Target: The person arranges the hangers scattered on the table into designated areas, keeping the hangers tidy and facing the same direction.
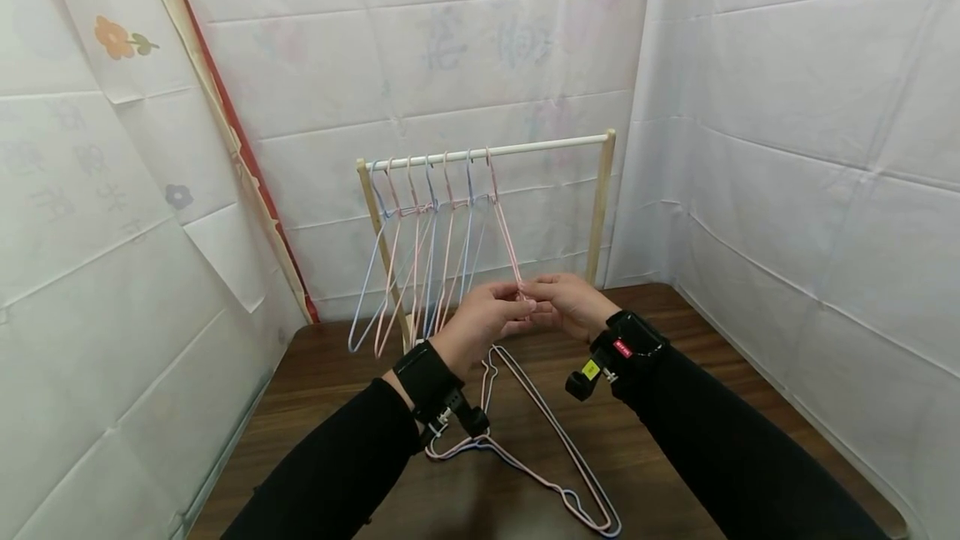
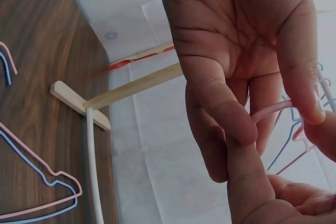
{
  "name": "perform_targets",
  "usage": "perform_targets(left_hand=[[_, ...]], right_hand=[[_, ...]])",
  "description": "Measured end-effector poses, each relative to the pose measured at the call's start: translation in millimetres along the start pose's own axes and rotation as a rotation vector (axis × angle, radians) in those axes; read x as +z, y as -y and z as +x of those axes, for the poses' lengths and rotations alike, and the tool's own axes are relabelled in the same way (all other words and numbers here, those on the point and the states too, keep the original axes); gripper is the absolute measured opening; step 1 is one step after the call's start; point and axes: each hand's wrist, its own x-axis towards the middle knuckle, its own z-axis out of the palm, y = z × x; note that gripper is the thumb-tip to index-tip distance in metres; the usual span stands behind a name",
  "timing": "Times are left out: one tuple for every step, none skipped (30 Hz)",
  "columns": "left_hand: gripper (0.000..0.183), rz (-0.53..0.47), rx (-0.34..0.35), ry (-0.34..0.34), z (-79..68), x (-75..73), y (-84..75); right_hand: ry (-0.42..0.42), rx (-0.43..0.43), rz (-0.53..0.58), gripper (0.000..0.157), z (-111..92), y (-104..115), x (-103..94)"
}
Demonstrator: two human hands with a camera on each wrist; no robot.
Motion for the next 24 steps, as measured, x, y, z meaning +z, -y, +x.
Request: perform_targets(left_hand=[[0.042,-0.003,-0.002,-0.003,0.6,0.0,0.4],[0.042,-0.003,0.0,-0.005,1.1,-0.1,0.8],[0.042,-0.004,0.0,-0.009,1.3,-0.2,1.1],[0.042,-0.007,0.003,-0.008,1.4,-0.2,1.5],[0.043,-0.004,0.006,-0.007,1.3,-0.3,2.0],[0.043,-0.003,0.011,-0.003,1.2,-0.5,2.7],[0.043,-0.001,0.016,0.002,0.9,-0.8,3.6],[0.044,0.003,0.019,0.003,0.5,-1.1,4.6],[0.044,0.009,0.024,0.009,0.0,-1.4,5.6],[0.045,0.012,0.029,0.017,-0.4,-1.7,6.7],[0.045,0.014,0.032,0.023,-0.7,-2.1,7.9],[0.045,0.011,0.036,0.03,-0.7,-2.7,9.2],[0.045,0.008,0.037,0.039,-1.1,-2.8,10.2],[0.044,0.002,0.039,0.048,-1.3,-3.1,11.1],[0.043,-0.003,0.043,0.06,-1.2,-3.5,12.0],[0.043,-0.008,0.043,0.068,-1.3,-3.8,12.9],[0.042,-0.008,0.042,0.073,-1.4,-4.0,13.8],[0.041,0.0,0.044,0.079,-1.5,-4.2,14.7],[0.04,0.012,0.041,0.08,-2.0,-4.3,15.6],[0.039,0.028,0.039,0.08,-2.3,-4.6,16.7],[0.038,0.043,0.038,0.077,-2.5,-5.0,18.4],[0.038,0.051,0.035,0.074,-2.9,-5.3,20.1],[0.037,0.064,0.031,0.067,-3.8,-5.4,21.7],[0.037,0.069,0.028,0.063,-4.8,-5.4,23.7]], right_hand=[[0.001,0.0,-0.003,0.035,0.1,-0.1,-0.1],[-0.001,-0.001,-0.003,0.035,0.2,-0.3,-0.2],[-0.004,-0.001,-0.004,0.036,0.3,-0.5,-0.3],[-0.006,-0.001,-0.004,0.036,0.3,-1.0,-0.3],[-0.007,-0.004,-0.006,0.036,0.4,-1.5,-0.4],[-0.011,-0.003,-0.001,0.037,0.6,-2.3,-0.5],[-0.012,-0.001,0.004,0.037,0.9,-3.3,-0.6],[-0.012,0.0,0.012,0.038,1.2,-4.5,-0.7],[-0.013,0.002,0.02,0.038,1.5,-5.9,-0.9],[-0.013,0.004,0.031,0.038,1.9,-7.4,-1.1],[-0.013,0.007,0.042,0.038,2.1,-9.0,-1.3],[-0.014,0.009,0.052,0.038,2.4,-10.5,-1.5],[-0.011,0.007,0.058,0.039,2.5,-12.1,-1.7],[-0.013,0.007,0.069,0.039,2.6,-13.4,-1.8],[-0.014,0.005,0.077,0.039,2.6,-14.5,-1.7],[-0.013,0.002,0.085,0.039,2.6,-15.5,-1.5],[-0.012,0.0,0.091,0.039,2.4,-16.5,-1.3],[-0.012,-0.002,0.098,0.039,2.3,-17.2,-0.8],[-0.011,-0.002,0.106,0.038,2.0,-18.0,-0.3],[-0.008,-0.001,0.113,0.038,1.5,-18.8,0.1],[-0.003,-0.002,0.116,0.039,0.9,-19.7,0.6],[0.003,-0.003,0.12,0.039,0.4,-20.8,0.9],[0.006,0.0,0.126,0.038,0.1,-22.5,1.0],[0.009,0.001,0.125,0.039,-0.5,-24.1,1.3]])
